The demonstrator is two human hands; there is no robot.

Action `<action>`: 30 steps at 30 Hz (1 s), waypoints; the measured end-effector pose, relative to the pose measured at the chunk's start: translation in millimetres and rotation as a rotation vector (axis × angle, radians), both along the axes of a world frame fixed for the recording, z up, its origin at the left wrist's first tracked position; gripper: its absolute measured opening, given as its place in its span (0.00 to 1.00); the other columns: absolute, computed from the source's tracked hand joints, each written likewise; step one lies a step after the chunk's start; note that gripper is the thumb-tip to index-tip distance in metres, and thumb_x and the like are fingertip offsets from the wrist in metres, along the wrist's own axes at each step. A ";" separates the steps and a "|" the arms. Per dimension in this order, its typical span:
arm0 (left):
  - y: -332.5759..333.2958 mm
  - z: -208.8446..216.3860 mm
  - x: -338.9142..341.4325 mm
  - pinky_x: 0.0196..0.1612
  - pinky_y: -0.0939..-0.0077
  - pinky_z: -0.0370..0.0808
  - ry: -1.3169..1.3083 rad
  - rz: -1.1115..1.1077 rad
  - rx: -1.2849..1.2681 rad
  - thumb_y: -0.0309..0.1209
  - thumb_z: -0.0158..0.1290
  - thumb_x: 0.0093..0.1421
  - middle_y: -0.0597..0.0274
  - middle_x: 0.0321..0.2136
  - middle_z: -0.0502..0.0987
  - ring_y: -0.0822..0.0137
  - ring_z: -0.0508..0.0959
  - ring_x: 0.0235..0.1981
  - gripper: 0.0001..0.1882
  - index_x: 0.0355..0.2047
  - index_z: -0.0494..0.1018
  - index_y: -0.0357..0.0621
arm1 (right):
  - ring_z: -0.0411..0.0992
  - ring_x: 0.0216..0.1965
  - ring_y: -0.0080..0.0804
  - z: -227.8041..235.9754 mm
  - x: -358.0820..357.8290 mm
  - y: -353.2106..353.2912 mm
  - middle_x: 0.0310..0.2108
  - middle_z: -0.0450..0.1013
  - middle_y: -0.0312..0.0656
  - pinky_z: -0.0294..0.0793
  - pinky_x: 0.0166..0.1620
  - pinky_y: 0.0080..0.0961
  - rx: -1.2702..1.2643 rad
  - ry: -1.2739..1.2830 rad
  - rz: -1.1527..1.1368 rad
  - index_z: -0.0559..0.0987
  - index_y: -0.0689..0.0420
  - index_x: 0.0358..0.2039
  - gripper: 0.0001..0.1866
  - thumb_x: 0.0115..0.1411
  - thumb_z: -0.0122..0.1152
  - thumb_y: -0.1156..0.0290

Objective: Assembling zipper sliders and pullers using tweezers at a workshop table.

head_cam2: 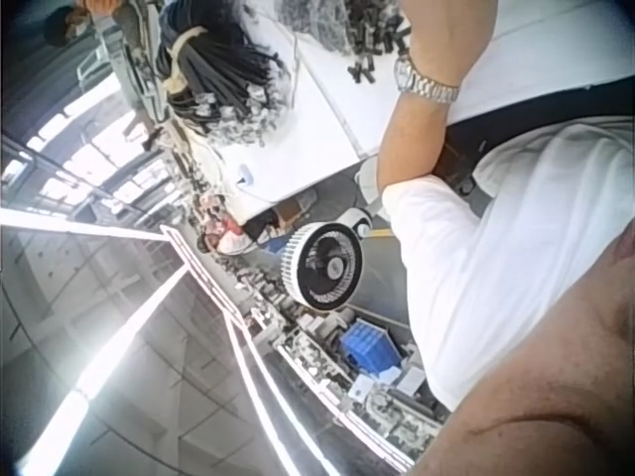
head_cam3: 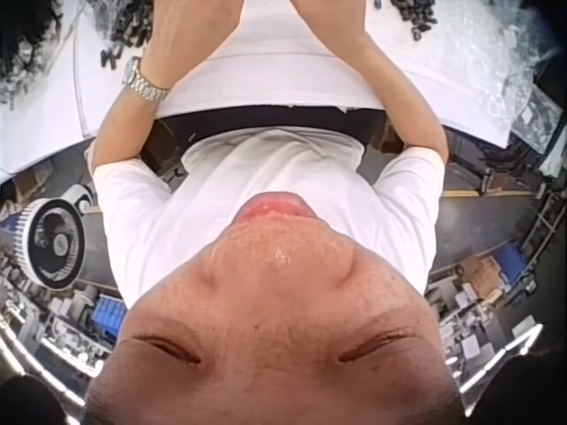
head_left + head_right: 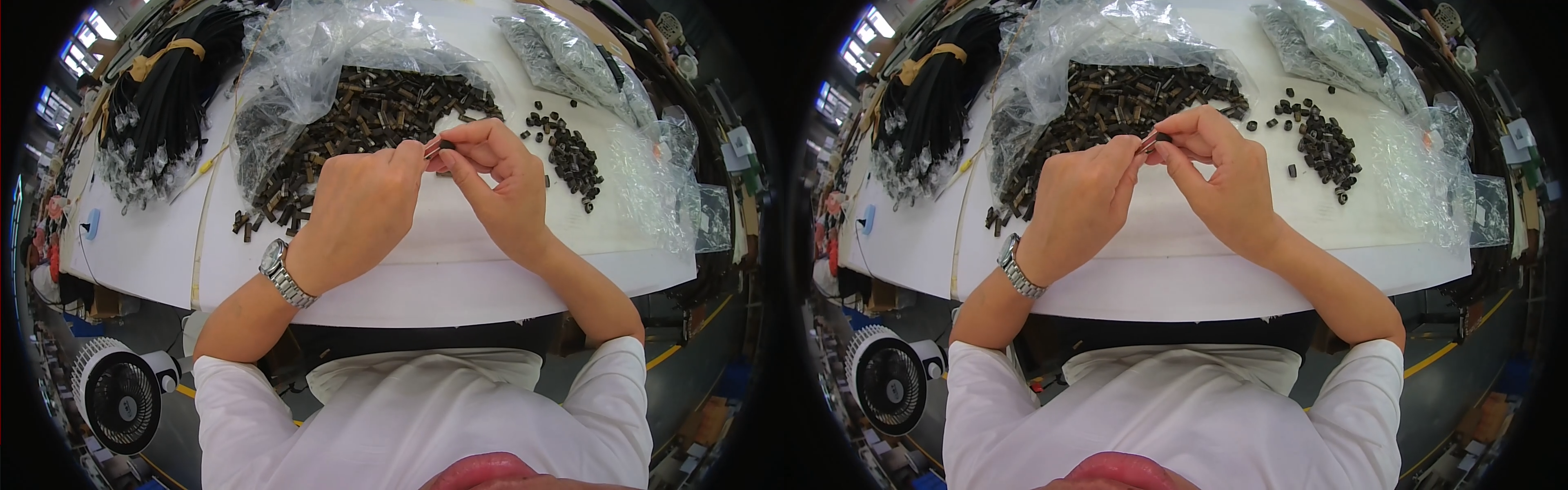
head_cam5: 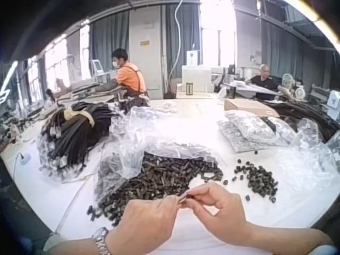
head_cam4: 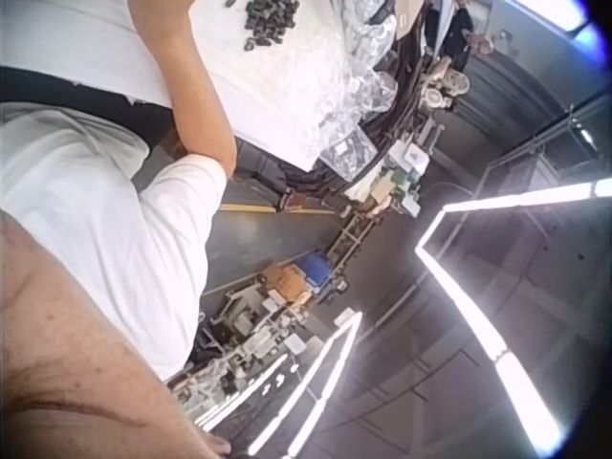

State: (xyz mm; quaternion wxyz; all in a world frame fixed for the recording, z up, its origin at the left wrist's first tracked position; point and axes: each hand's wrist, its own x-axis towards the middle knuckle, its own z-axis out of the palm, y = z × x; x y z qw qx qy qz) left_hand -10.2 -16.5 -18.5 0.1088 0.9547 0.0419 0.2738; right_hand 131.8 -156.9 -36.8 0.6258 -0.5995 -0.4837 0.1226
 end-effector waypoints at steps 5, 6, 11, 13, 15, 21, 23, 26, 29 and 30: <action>-0.4 0.8 -1.2 0.25 0.59 0.72 0.037 0.017 0.019 0.25 0.55 0.68 0.58 0.23 0.79 0.55 0.81 0.23 0.02 0.40 0.76 0.43 | 0.86 0.45 0.32 0.3 -0.8 -1.1 0.39 0.86 0.46 0.84 0.51 0.26 -0.032 -0.048 -0.017 0.77 0.66 0.46 0.08 0.67 0.60 0.83; -0.1 1.3 -0.7 0.25 0.59 0.72 0.030 0.013 0.041 0.25 0.56 0.67 0.58 0.23 0.79 0.55 0.81 0.24 0.02 0.39 0.76 0.43 | 0.86 0.45 0.32 -0.7 -0.1 -1.7 0.39 0.86 0.46 0.84 0.51 0.26 -0.043 -0.066 -0.009 0.78 0.66 0.46 0.07 0.67 0.61 0.83; 4.7 2.5 0.3 0.26 0.59 0.73 0.004 -0.003 0.035 0.23 0.57 0.64 0.57 0.23 0.79 0.53 0.81 0.24 0.02 0.35 0.76 0.44 | 0.86 0.43 0.31 -0.9 5.1 -2.0 0.39 0.85 0.46 0.84 0.50 0.26 -0.050 -0.099 0.028 0.79 0.66 0.44 0.06 0.67 0.62 0.82; 3.9 6.7 -1.4 0.26 0.60 0.73 0.026 0.002 -0.011 0.23 0.57 0.64 0.55 0.22 0.78 0.52 0.80 0.24 0.02 0.34 0.76 0.44 | 0.86 0.41 0.30 1.0 6.4 -2.4 0.38 0.85 0.46 0.84 0.48 0.25 -0.025 -0.074 0.080 0.80 0.67 0.44 0.05 0.68 0.63 0.81; 3.3 9.5 -2.8 0.26 0.60 0.73 0.026 -0.005 -0.025 0.23 0.57 0.64 0.55 0.22 0.77 0.52 0.80 0.23 0.02 0.34 0.76 0.43 | 0.86 0.41 0.29 -0.1 7.5 -1.4 0.38 0.85 0.45 0.84 0.47 0.26 -0.026 -0.101 0.065 0.81 0.67 0.44 0.05 0.68 0.64 0.81; 16.0 8.7 -2.7 0.24 0.64 0.69 0.020 -0.121 -0.125 0.25 0.58 0.65 0.53 0.19 0.75 0.53 0.75 0.20 0.05 0.31 0.77 0.40 | 0.86 0.42 0.31 5.7 5.3 -5.6 0.38 0.85 0.45 0.83 0.45 0.26 -0.137 -0.105 0.120 0.81 0.65 0.47 0.08 0.68 0.64 0.79; 26.3 10.2 -2.0 0.23 0.66 0.67 0.028 -0.206 -0.216 0.26 0.58 0.66 0.53 0.18 0.74 0.56 0.73 0.17 0.06 0.30 0.78 0.39 | 0.86 0.42 0.32 9.6 3.1 -7.7 0.38 0.85 0.45 0.83 0.45 0.26 -0.179 -0.212 0.141 0.81 0.64 0.49 0.10 0.68 0.64 0.78; 31.3 27.4 -3.1 0.20 0.75 0.60 0.309 -0.292 -0.583 0.27 0.57 0.68 0.65 0.14 0.68 0.78 0.63 0.15 0.10 0.29 0.80 0.37 | 0.86 0.41 0.37 16.6 -0.8 -12.8 0.39 0.84 0.47 0.83 0.44 0.28 -0.223 -0.292 0.171 0.78 0.63 0.55 0.15 0.69 0.61 0.79; 43.1 26.9 -3.5 0.20 0.77 0.60 0.489 -0.353 -0.789 0.29 0.57 0.69 0.70 0.14 0.69 0.79 0.63 0.15 0.13 0.27 0.80 0.37 | 0.86 0.40 0.40 17.6 5.8 -15.5 0.40 0.84 0.46 0.83 0.44 0.30 -0.205 -0.332 0.289 0.75 0.62 0.60 0.19 0.69 0.58 0.81; 45.1 26.7 -3.4 0.20 0.77 0.60 0.494 -0.350 -0.791 0.29 0.57 0.69 0.70 0.14 0.69 0.79 0.63 0.15 0.13 0.27 0.80 0.37 | 0.86 0.41 0.38 18.9 7.4 -16.6 0.40 0.85 0.44 0.82 0.45 0.27 -0.235 -0.364 0.328 0.74 0.60 0.62 0.21 0.70 0.57 0.81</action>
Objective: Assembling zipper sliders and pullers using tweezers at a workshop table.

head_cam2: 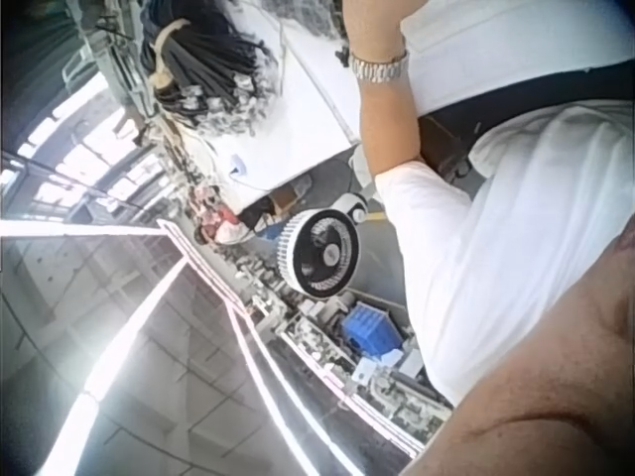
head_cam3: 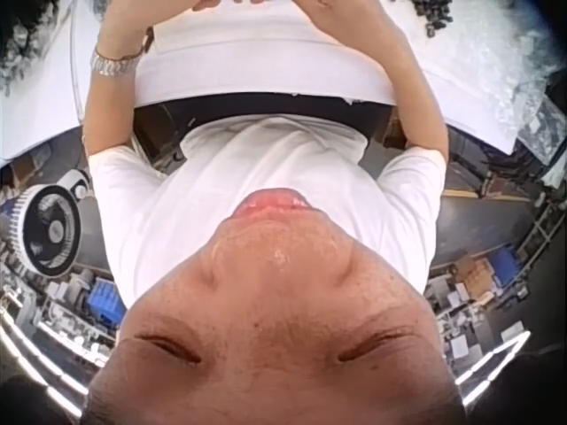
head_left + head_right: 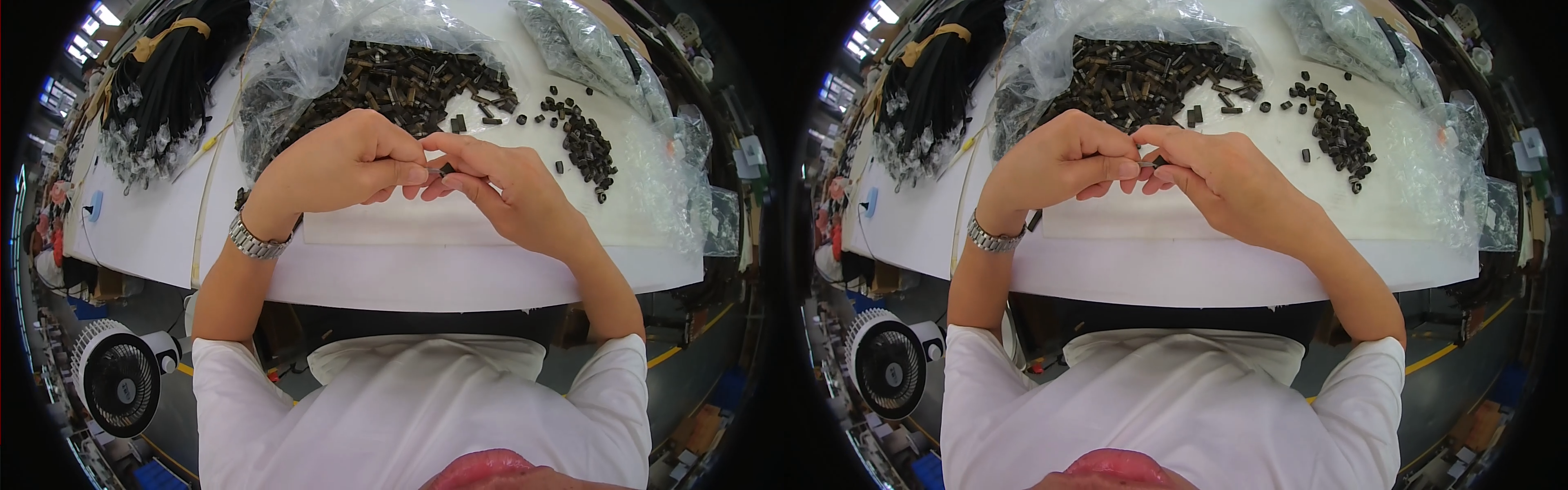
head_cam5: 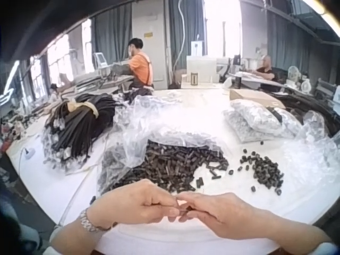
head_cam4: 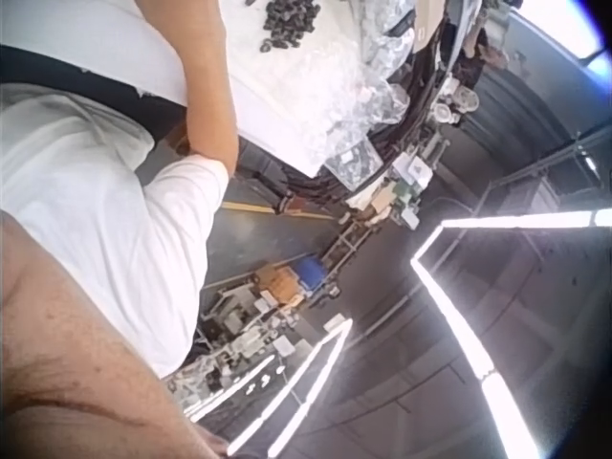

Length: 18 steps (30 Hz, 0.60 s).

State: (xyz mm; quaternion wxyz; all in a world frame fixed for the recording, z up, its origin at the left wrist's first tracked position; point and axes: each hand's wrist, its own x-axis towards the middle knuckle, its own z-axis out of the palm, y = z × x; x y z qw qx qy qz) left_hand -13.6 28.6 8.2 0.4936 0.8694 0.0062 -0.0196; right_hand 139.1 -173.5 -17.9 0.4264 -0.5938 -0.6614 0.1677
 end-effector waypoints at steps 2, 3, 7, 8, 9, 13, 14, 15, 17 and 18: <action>2.6 -0.5 0.3 0.19 0.79 0.57 0.087 -0.079 -0.123 0.32 0.58 0.70 0.71 0.13 0.67 0.80 0.63 0.15 0.15 0.27 0.80 0.36 | 0.86 0.42 0.36 6.2 2.5 -1.7 0.40 0.86 0.42 0.82 0.46 0.24 -0.031 -0.027 0.038 0.74 0.59 0.64 0.22 0.70 0.56 0.81; 4.6 -1.0 1.1 0.19 0.79 0.57 0.092 -0.077 -0.123 0.32 0.58 0.70 0.71 0.13 0.67 0.80 0.63 0.15 0.15 0.27 0.80 0.36 | 0.86 0.41 0.36 11.9 3.6 -2.3 0.39 0.86 0.44 0.82 0.46 0.25 -0.105 0.031 0.083 0.73 0.60 0.66 0.23 0.71 0.55 0.81; 4.5 -4.4 4.9 0.18 0.79 0.54 0.185 -0.216 -0.404 0.36 0.59 0.70 0.71 0.11 0.66 0.81 0.60 0.12 0.18 0.27 0.80 0.33 | 0.86 0.36 0.36 11.4 17.1 -7.6 0.35 0.84 0.48 0.83 0.44 0.31 -0.256 0.569 0.319 0.68 0.63 0.70 0.27 0.71 0.52 0.81; 3.0 -5.3 5.9 0.17 0.79 0.52 0.189 -0.255 -0.499 0.37 0.59 0.71 0.71 0.11 0.66 0.81 0.59 0.11 0.19 0.27 0.80 0.33 | 0.84 0.34 0.34 16.8 20.3 -6.5 0.33 0.82 0.47 0.84 0.44 0.33 -0.289 0.722 0.395 0.65 0.65 0.72 0.28 0.72 0.53 0.80; 0.6 -8.4 6.6 0.17 0.79 0.52 0.189 -0.260 -0.492 0.37 0.59 0.71 0.71 0.11 0.66 0.81 0.59 0.11 0.19 0.27 0.80 0.33 | 0.84 0.34 0.34 14.5 23.4 -3.9 0.33 0.82 0.47 0.84 0.44 0.33 -0.282 0.720 0.391 0.65 0.65 0.72 0.28 0.72 0.53 0.80; -4.8 -20.7 8.8 0.18 0.81 0.52 0.093 -0.303 -0.703 0.38 0.57 0.73 0.71 0.11 0.66 0.82 0.59 0.11 0.21 0.27 0.81 0.34 | 0.85 0.34 0.36 -6.8 23.3 4.9 0.33 0.82 0.47 0.86 0.46 0.34 -0.215 1.041 0.575 0.68 0.67 0.68 0.24 0.74 0.54 0.75; -3.7 -21.8 8.8 0.19 0.81 0.53 0.095 -0.314 -0.749 0.39 0.56 0.74 0.71 0.11 0.66 0.82 0.58 0.12 0.21 0.28 0.81 0.36 | 0.85 0.35 0.36 -10.1 22.0 7.0 0.34 0.82 0.47 0.86 0.47 0.34 -0.210 1.185 0.615 0.70 0.68 0.65 0.22 0.75 0.55 0.73; -2.7 -22.5 9.5 0.19 0.81 0.53 0.094 -0.317 -0.743 0.39 0.56 0.74 0.71 0.11 0.66 0.82 0.58 0.12 0.21 0.28 0.81 0.36 | 0.85 0.35 0.36 -11.7 22.4 7.9 0.34 0.82 0.47 0.86 0.47 0.34 -0.205 1.181 0.617 0.70 0.68 0.65 0.22 0.75 0.55 0.73; -0.7 -22.1 12.7 0.19 0.81 0.53 0.043 -0.115 -0.667 0.39 0.56 0.74 0.71 0.12 0.66 0.82 0.59 0.12 0.20 0.29 0.81 0.37 | 0.79 0.27 0.25 -12.6 23.8 8.8 0.32 0.80 0.42 0.88 0.46 0.33 -0.204 1.206 0.241 0.75 0.66 0.59 0.17 0.74 0.58 0.71; 2.5 -15.0 13.1 0.20 0.81 0.56 0.020 -0.082 -0.505 0.38 0.55 0.74 0.72 0.13 0.68 0.82 0.60 0.14 0.18 0.30 0.81 0.38 | 0.80 0.30 0.25 -11.6 23.1 8.0 0.36 0.81 0.42 0.87 0.46 0.32 -0.173 1.142 0.202 0.77 0.66 0.55 0.15 0.74 0.60 0.70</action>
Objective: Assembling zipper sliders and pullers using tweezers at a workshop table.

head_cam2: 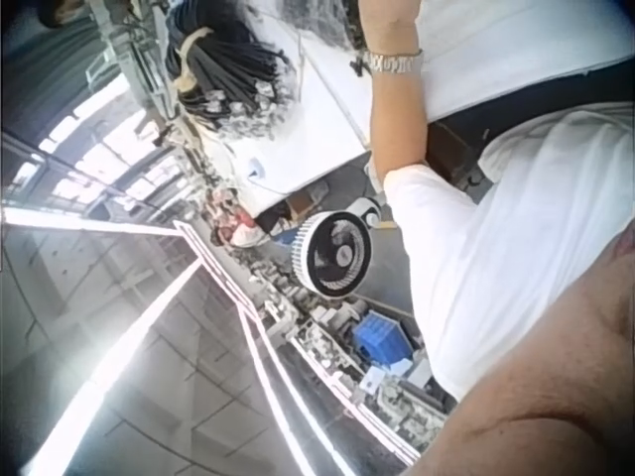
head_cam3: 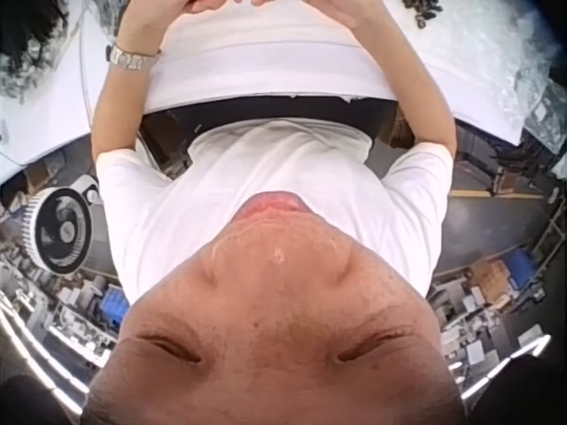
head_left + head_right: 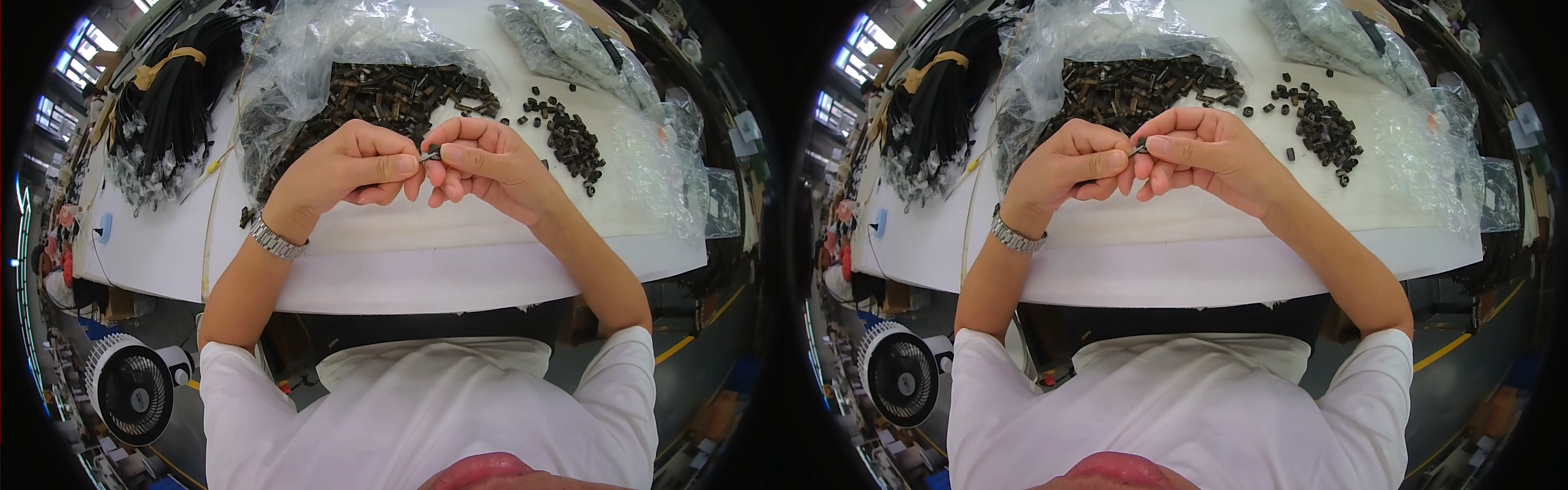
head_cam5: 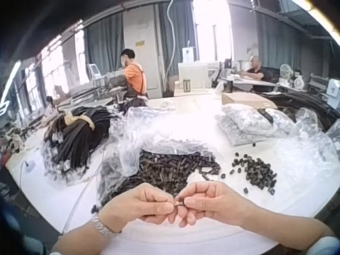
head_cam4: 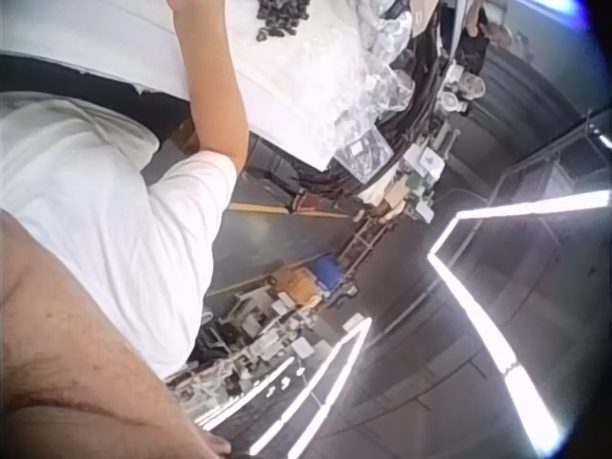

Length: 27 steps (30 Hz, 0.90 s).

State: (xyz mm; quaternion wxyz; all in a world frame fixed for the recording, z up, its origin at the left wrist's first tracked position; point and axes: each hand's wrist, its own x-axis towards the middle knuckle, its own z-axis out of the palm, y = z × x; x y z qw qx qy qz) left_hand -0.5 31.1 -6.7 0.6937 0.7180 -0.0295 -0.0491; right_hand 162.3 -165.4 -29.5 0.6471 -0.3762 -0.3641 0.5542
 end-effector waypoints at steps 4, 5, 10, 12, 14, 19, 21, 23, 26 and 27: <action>-6.7 8.1 -2.3 0.20 0.83 0.56 -0.072 0.124 0.266 0.36 0.56 0.73 0.73 0.14 0.70 0.83 0.63 0.15 0.16 0.31 0.82 0.37 | 0.85 0.36 0.34 -4.3 2.0 0.1 0.37 0.83 0.46 0.86 0.46 0.28 0.006 0.002 -0.109 0.81 0.65 0.49 0.12 0.73 0.62 0.70; -10.1 8.7 -3.0 0.21 0.82 0.59 -0.100 0.185 0.369 0.35 0.57 0.72 0.72 0.14 0.71 0.82 0.65 0.16 0.14 0.32 0.82 0.38 | 0.85 0.36 0.33 2.9 0.5 -1.9 0.37 0.83 0.47 0.86 0.46 0.27 -0.012 -0.110 -0.174 0.82 0.66 0.49 0.11 0.72 0.62 0.71; -23.7 13.3 -9.3 0.23 0.79 0.65 -0.195 0.329 0.637 0.32 0.59 0.70 0.68 0.16 0.74 0.79 0.70 0.18 0.10 0.35 0.82 0.38 | 0.84 0.35 0.28 10.6 -7.2 -7.0 0.37 0.83 0.47 0.84 0.45 0.24 0.062 -0.362 -0.292 0.82 0.69 0.48 0.10 0.71 0.63 0.76; -25.4 11.8 -10.4 0.24 0.75 0.66 -0.248 0.373 0.769 0.31 0.60 0.69 0.64 0.16 0.74 0.75 0.70 0.17 0.09 0.36 0.82 0.37 | 0.83 0.35 0.27 11.1 -13.5 -9.5 0.36 0.83 0.46 0.83 0.44 0.22 0.052 -0.547 -0.408 0.82 0.70 0.50 0.11 0.70 0.63 0.79; -24.7 6.7 -11.1 0.24 0.75 0.67 -0.297 0.401 0.826 0.30 0.60 0.69 0.62 0.16 0.74 0.73 0.70 0.17 0.08 0.36 0.81 0.37 | 0.83 0.35 0.26 11.8 -16.0 -10.1 0.37 0.83 0.45 0.82 0.44 0.21 0.056 -0.643 -0.450 0.83 0.69 0.50 0.12 0.69 0.65 0.79; -28.8 1.0 -11.9 0.24 0.71 0.69 -0.362 0.458 0.918 0.29 0.60 0.68 0.57 0.18 0.76 0.66 0.73 0.16 0.07 0.37 0.81 0.37 | 0.84 0.35 0.26 11.7 -22.3 -9.7 0.36 0.84 0.44 0.83 0.43 0.20 0.051 -0.789 -0.542 0.85 0.68 0.49 0.12 0.66 0.68 0.79; -30.4 -1.9 -11.9 0.24 0.67 0.71 -0.411 0.480 0.972 0.30 0.60 0.68 0.54 0.19 0.77 0.60 0.76 0.18 0.07 0.36 0.80 0.37 | 0.84 0.35 0.26 11.9 -24.0 -9.6 0.36 0.84 0.44 0.83 0.42 0.20 0.053 -0.801 -0.562 0.85 0.69 0.48 0.12 0.66 0.68 0.79; -36.2 -1.9 -12.7 0.24 0.65 0.71 -0.432 0.495 1.063 0.30 0.61 0.68 0.53 0.20 0.77 0.58 0.78 0.19 0.07 0.37 0.79 0.38 | 0.84 0.34 0.26 11.0 -24.8 -10.1 0.36 0.84 0.45 0.83 0.42 0.20 0.037 -0.820 -0.567 0.85 0.68 0.48 0.11 0.66 0.68 0.79; -40.6 -7.5 -11.7 0.25 0.62 0.73 -0.481 0.522 1.195 0.29 0.62 0.67 0.53 0.22 0.78 0.55 0.80 0.22 0.07 0.39 0.78 0.39 | 0.85 0.34 0.27 7.3 -24.3 -8.9 0.36 0.84 0.45 0.83 0.41 0.20 0.013 -0.821 -0.573 0.85 0.68 0.48 0.11 0.67 0.68 0.78; -41.4 -9.6 -11.7 0.25 0.61 0.74 -0.511 0.538 1.237 0.29 0.63 0.66 0.54 0.23 0.78 0.54 0.81 0.23 0.08 0.41 0.78 0.39 | 0.85 0.34 0.27 6.6 -24.5 -8.1 0.35 0.84 0.45 0.83 0.40 0.20 0.006 -0.805 -0.572 0.85 0.69 0.47 0.10 0.67 0.67 0.77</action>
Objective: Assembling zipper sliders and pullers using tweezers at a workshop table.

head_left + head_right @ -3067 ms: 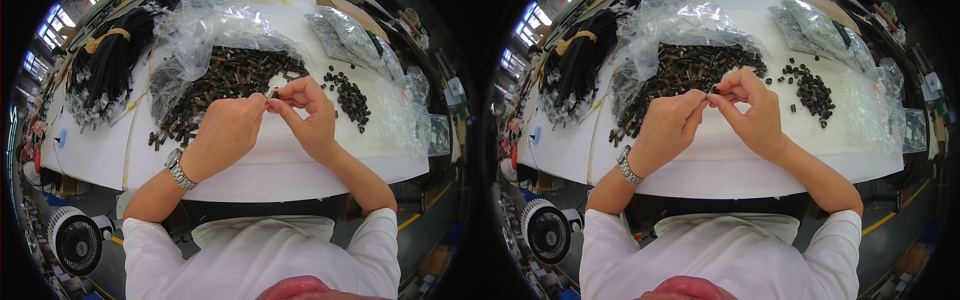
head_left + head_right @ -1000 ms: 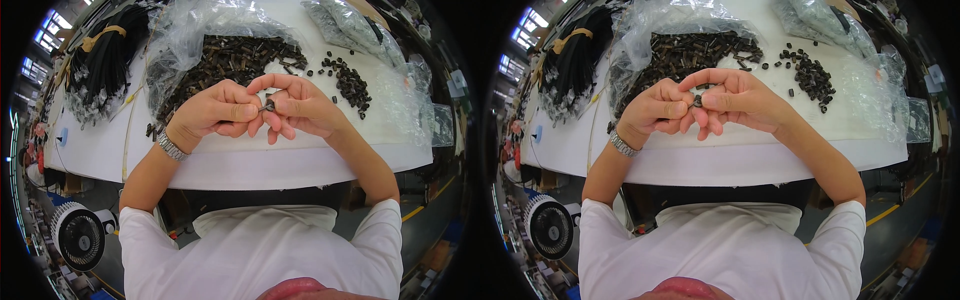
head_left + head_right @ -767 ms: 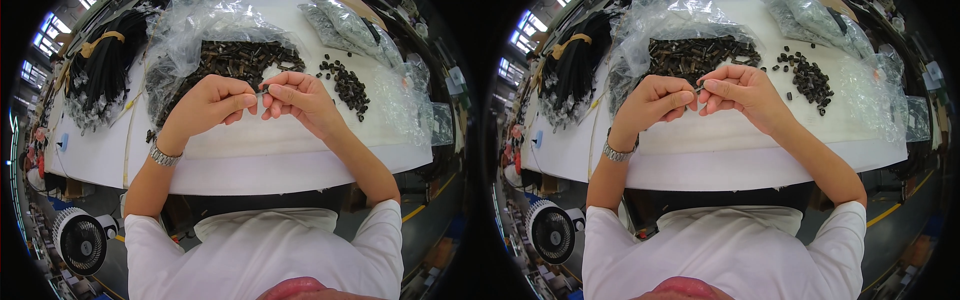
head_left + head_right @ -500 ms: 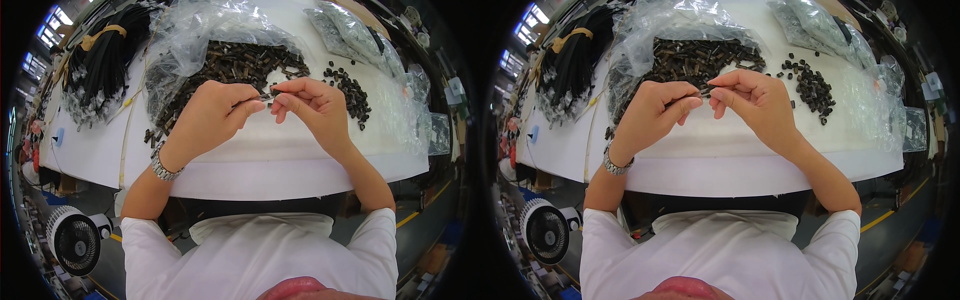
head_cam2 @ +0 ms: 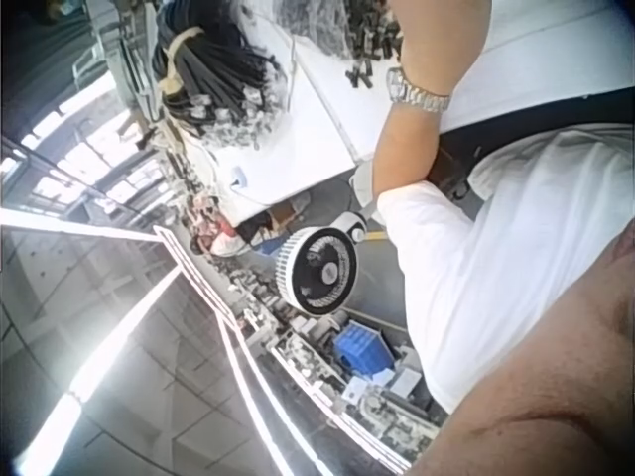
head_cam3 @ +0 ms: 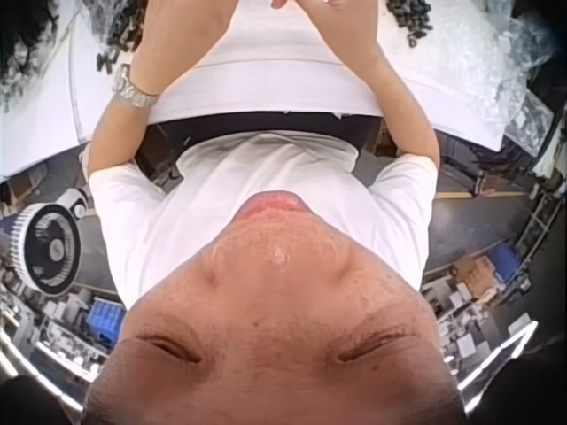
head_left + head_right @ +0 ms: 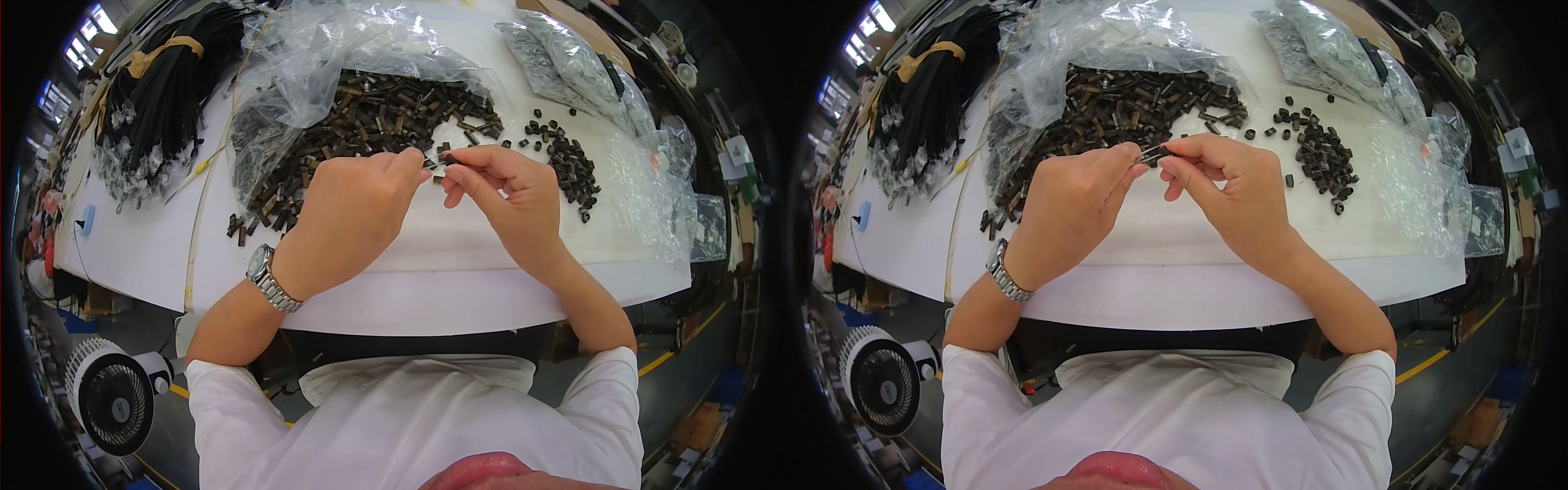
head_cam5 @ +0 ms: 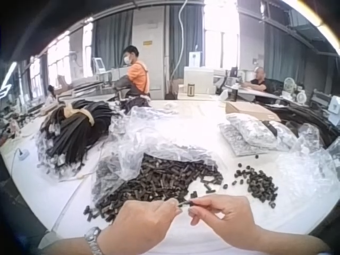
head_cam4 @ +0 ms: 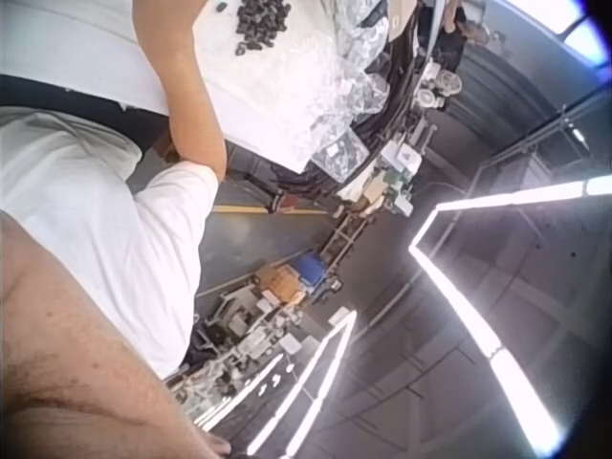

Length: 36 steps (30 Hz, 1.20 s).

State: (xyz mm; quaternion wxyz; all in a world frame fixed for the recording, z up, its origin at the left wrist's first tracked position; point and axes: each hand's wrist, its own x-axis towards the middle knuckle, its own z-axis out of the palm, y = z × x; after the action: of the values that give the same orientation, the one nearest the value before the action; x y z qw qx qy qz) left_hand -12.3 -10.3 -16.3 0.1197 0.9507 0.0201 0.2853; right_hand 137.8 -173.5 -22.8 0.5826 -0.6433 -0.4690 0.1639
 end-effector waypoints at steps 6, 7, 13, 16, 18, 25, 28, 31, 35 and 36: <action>-4.0 -2.3 -0.2 0.27 0.63 0.76 0.011 0.009 0.066 0.26 0.62 0.65 0.54 0.28 0.81 0.54 0.82 0.26 0.11 0.46 0.76 0.36 | 0.85 0.33 0.26 2.9 -2.3 0.3 0.32 0.84 0.43 0.82 0.38 0.19 -0.054 -0.051 -0.056 0.84 0.68 0.44 0.09 0.67 0.68 0.76; -3.9 -3.6 -0.7 0.27 0.63 0.76 0.009 0.011 0.067 0.26 0.62 0.65 0.54 0.28 0.81 0.54 0.82 0.26 0.11 0.46 0.76 0.36 | 0.85 0.33 0.26 2.1 -2.5 0.5 0.32 0.84 0.43 0.82 0.38 0.19 -0.054 -0.053 -0.054 0.84 0.68 0.44 0.09 0.67 0.68 0.76; -5.3 -4.1 -2.0 0.28 0.64 0.76 0.019 -0.004 0.064 0.25 0.60 0.67 0.54 0.28 0.79 0.56 0.81 0.26 0.13 0.49 0.74 0.34 | 0.85 0.33 0.27 -1.8 -1.2 -0.7 0.31 0.84 0.44 0.82 0.37 0.21 0.006 -0.246 -0.104 0.84 0.66 0.43 0.09 0.65 0.71 0.75; -6.2 -2.7 -4.9 0.27 0.64 0.75 0.018 0.000 0.068 0.25 0.60 0.67 0.55 0.27 0.78 0.56 0.81 0.26 0.12 0.49 0.74 0.35 | 0.85 0.32 0.27 -0.8 -1.9 -0.3 0.31 0.84 0.44 0.82 0.37 0.21 0.021 -0.262 -0.115 0.85 0.66 0.42 0.09 0.64 0.72 0.75; -6.1 -1.7 -4.1 0.27 0.64 0.75 0.014 -0.012 0.066 0.25 0.60 0.67 0.55 0.27 0.78 0.56 0.81 0.26 0.12 0.49 0.74 0.35 | 0.85 0.32 0.28 -2.6 0.2 -0.4 0.32 0.85 0.44 0.82 0.37 0.21 0.010 -0.263 -0.118 0.85 0.66 0.42 0.10 0.63 0.73 0.75; -7.7 -0.9 -6.3 0.26 0.63 0.75 0.017 -0.021 0.076 0.25 0.60 0.66 0.55 0.27 0.78 0.56 0.81 0.25 0.15 0.51 0.74 0.34 | 0.85 0.32 0.28 -4.2 -0.5 0.3 0.32 0.85 0.44 0.82 0.37 0.21 0.033 -0.267 -0.112 0.85 0.66 0.42 0.09 0.63 0.73 0.75; -7.3 -0.7 -7.7 0.27 0.63 0.75 0.038 -0.017 0.071 0.25 0.61 0.66 0.55 0.26 0.78 0.56 0.81 0.25 0.16 0.52 0.74 0.34 | 0.85 0.33 0.28 -2.6 -1.6 1.0 0.32 0.84 0.44 0.82 0.37 0.21 0.031 -0.236 -0.100 0.85 0.67 0.42 0.09 0.64 0.72 0.76; -7.6 -0.2 -6.2 0.27 0.64 0.75 0.015 -0.023 0.095 0.25 0.60 0.65 0.55 0.25 0.77 0.56 0.80 0.25 0.16 0.52 0.74 0.34 | 0.85 0.32 0.26 -2.6 -1.6 0.1 0.32 0.84 0.43 0.82 0.36 0.21 0.043 -0.130 -0.069 0.84 0.68 0.42 0.09 0.65 0.71 0.76; -7.7 0.1 -7.0 0.27 0.65 0.75 0.047 -0.015 0.121 0.25 0.60 0.65 0.57 0.26 0.77 0.58 0.80 0.25 0.17 0.53 0.74 0.34 | 0.84 0.32 0.25 -0.7 -4.8 0.8 0.32 0.84 0.43 0.82 0.37 0.21 0.025 -0.157 -0.070 0.84 0.69 0.42 0.08 0.66 0.69 0.77; -7.8 0.4 -6.8 0.27 0.65 0.75 0.040 -0.011 0.136 0.26 0.59 0.66 0.57 0.26 0.77 0.59 0.80 0.25 0.17 0.53 0.73 0.34 | 0.84 0.32 0.25 0.9 -5.2 0.4 0.32 0.84 0.43 0.82 0.37 0.21 0.010 -0.135 -0.062 0.84 0.69 0.42 0.07 0.67 0.68 0.77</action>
State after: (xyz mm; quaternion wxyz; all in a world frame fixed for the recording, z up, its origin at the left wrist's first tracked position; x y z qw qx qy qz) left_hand -19.0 -18.2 -15.9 0.0560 0.9622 -0.0020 0.2665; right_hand 132.6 -173.1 -21.9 0.5576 -0.6640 -0.4881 0.0995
